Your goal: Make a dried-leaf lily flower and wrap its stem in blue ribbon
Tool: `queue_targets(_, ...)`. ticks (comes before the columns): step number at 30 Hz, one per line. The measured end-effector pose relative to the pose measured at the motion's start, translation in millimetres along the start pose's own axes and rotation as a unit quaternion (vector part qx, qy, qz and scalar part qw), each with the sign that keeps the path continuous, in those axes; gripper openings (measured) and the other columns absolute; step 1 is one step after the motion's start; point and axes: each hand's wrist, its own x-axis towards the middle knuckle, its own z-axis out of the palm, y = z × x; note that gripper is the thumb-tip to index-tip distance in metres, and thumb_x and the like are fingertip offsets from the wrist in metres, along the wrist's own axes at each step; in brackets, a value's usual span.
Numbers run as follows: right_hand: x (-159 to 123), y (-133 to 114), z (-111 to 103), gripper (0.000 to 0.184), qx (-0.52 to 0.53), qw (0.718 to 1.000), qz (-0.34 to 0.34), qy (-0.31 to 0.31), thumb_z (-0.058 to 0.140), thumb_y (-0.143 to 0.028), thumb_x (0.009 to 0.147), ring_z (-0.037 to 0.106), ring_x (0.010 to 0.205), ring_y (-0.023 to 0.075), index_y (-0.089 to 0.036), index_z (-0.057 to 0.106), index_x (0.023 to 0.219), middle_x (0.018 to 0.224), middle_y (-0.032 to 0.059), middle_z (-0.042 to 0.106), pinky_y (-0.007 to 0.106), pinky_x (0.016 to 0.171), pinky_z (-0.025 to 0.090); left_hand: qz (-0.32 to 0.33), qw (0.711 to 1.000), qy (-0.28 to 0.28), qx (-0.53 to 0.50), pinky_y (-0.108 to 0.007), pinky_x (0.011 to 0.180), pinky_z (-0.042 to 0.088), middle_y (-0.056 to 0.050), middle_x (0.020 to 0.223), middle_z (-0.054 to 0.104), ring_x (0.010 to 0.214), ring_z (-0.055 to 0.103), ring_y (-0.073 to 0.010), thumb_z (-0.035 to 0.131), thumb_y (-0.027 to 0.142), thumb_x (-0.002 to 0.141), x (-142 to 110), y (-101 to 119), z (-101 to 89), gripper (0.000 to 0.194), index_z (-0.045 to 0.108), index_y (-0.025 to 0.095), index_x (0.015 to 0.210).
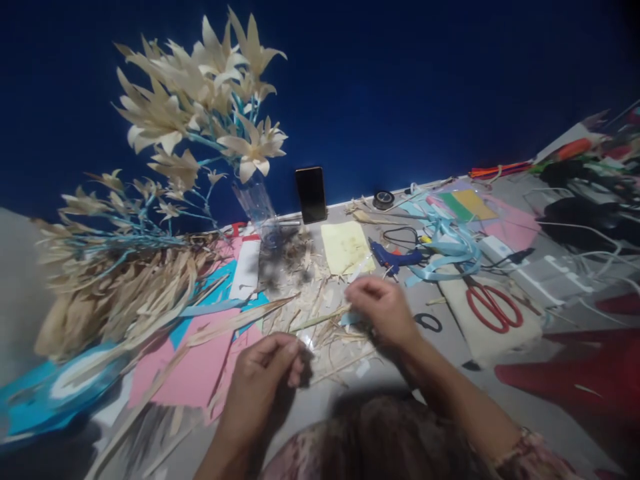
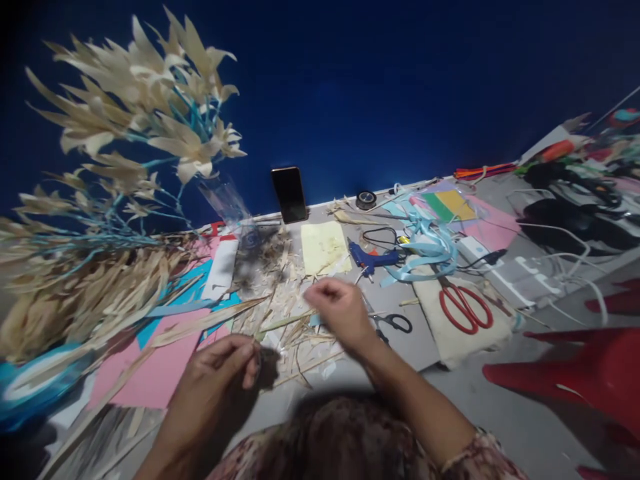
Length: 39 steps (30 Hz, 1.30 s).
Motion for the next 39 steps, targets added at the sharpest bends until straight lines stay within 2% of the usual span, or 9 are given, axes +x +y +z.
queue_targets(4, 11.5, -4.4, -53.0, 0.022, -0.105, 0.98, -0.077, 0.151, 0.074, -0.039, 0.079, 0.058, 0.065, 0.0153, -0.018, 0.072, 0.084, 0.075, 0.0015, 0.068, 0.026, 0.059, 0.046, 0.028, 0.992, 0.114, 0.04, -0.023, 0.053, 0.046, -0.001, 0.065, 0.068, 0.055, 0.059, -0.0133, 0.083, 0.04, 0.072, 2.1, 5.8, -22.9, 0.027, 0.072, 0.018, 0.084)
queue_targets(6, 7.5, 3.8, -62.9, 0.021, -0.196, 0.97, -0.086, 0.112, 0.071, -0.038, 0.083, 0.06, 0.068, 0.0172, -0.018, 0.072, 0.082, 0.076, 0.0028, 0.069, 0.029, 0.063, 0.049, 0.044, 0.985, 0.15, 0.068, -0.025, 0.056, 0.049, -0.002, 0.069, 0.07, 0.061, 0.064, -0.0166, 0.082, 0.043, 0.072, 3.4, 5.2, -31.3, 0.03, 0.072, 0.018, 0.086)
queue_targets(8, 0.5, 17.4, -60.5, 0.016, -0.29, 0.952, -0.095, 0.004, 0.069, -0.034, 0.086, 0.063, 0.072, 0.0187, -0.019, 0.074, 0.087, 0.083, 0.0044, 0.071, 0.03, 0.067, 0.05, 0.056, 0.978, 0.16, 0.118, -0.026, 0.057, 0.048, -0.003, 0.069, 0.07, 0.062, 0.064, -0.0179, 0.079, 0.044, 0.075, 3.9, 4.7, -33.4, 0.029, 0.072, 0.018, 0.085)
queue_targets(11, -5.0, 38.2, -48.4, 0.017, -0.435, 0.882, -0.141, -0.118, 0.071, -0.023, 0.085, 0.063, 0.093, 0.0227, -0.021, 0.073, 0.102, 0.102, 0.0076, 0.068, 0.033, 0.078, 0.05, 0.082, 0.96, 0.144, 0.227, -0.026, 0.054, 0.044, -0.002, 0.067, 0.068, 0.059, 0.059, -0.0174, 0.073, 0.043, 0.079, 3.5, 6.0, -26.7, 0.023, 0.071, 0.019, 0.079)
queue_targets(14, -0.5, 48.5, -44.9, 0.007, -0.503, 0.839, -0.168, -0.121, 0.066, -0.019, 0.09, 0.06, 0.096, 0.0229, -0.021, 0.072, 0.093, 0.099, 0.0072, 0.065, 0.032, 0.08, 0.047, 0.108, 0.945, 0.123, 0.284, -0.029, 0.057, 0.043, -0.004, 0.071, 0.07, 0.065, 0.06, -0.0202, 0.066, 0.042, 0.084, 3.4, 7.5, -19.7, 0.023, 0.07, 0.022, 0.073)
queue_targets(26, 1.6, 35.1, -43.6, 0.013, -0.518, 0.835, -0.184, -0.027, 0.056, -0.017, 0.094, 0.063, 0.091, 0.0243, -0.02, 0.069, 0.096, 0.097, 0.0081, 0.07, 0.032, 0.076, 0.044, 0.148, 0.91, 0.175, 0.346, -0.035, 0.069, 0.047, -0.003, 0.077, 0.073, 0.069, 0.066, -0.0226, 0.056, 0.038, 0.09, 13.2, 6.7, -28.2, 0.021, 0.07, 0.024, 0.085)
queue_targets(29, -7.9, 30.2, -31.3, 0.014, -0.494, 0.839, -0.2, -0.106, 0.057, -0.02, 0.097, 0.063, 0.089, 0.0219, -0.022, 0.07, 0.091, 0.092, 0.0057, 0.07, 0.031, 0.077, 0.044, 0.173, 0.888, 0.168, 0.391, -0.037, 0.076, 0.048, -0.005, 0.084, 0.074, 0.076, 0.065, -0.0241, 0.054, 0.036, 0.091, 19.5, 5.9, -27.7, 0.021, 0.07, 0.024, 0.086)
queue_targets(34, -20.0, 33.7, -6.3, 0.01, -0.543, 0.783, -0.191, -0.236, 0.062, -0.027, 0.097, 0.059, 0.094, 0.0224, -0.022, 0.07, 0.093, 0.097, 0.0065, 0.067, 0.03, 0.076, 0.042, 0.283, 0.846, 0.202, 0.405, -0.043, 0.096, 0.046, -0.01, 0.105, 0.071, 0.107, 0.062, -0.0295, 0.057, 0.035, 0.091, 22.3, 5.6, -24.1, 0.022, 0.071, 0.022, 0.102)
queue_targets(39, -16.9, 38.5, -10.4, 0.013, -0.507, 0.815, -0.181, -0.213, 0.055, -0.021, 0.1, 0.058, 0.094, 0.0212, -0.021, 0.065, 0.092, 0.097, 0.0062, 0.065, 0.03, 0.08, 0.042, 0.262, 0.89, 0.133, 0.35, -0.034, 0.085, 0.049, -0.007, 0.095, 0.071, 0.095, 0.065, -0.0239, 0.056, 0.029, 0.093, 6.1, 3.5, -8.9, 0.015, 0.069, 0.022, 0.091)
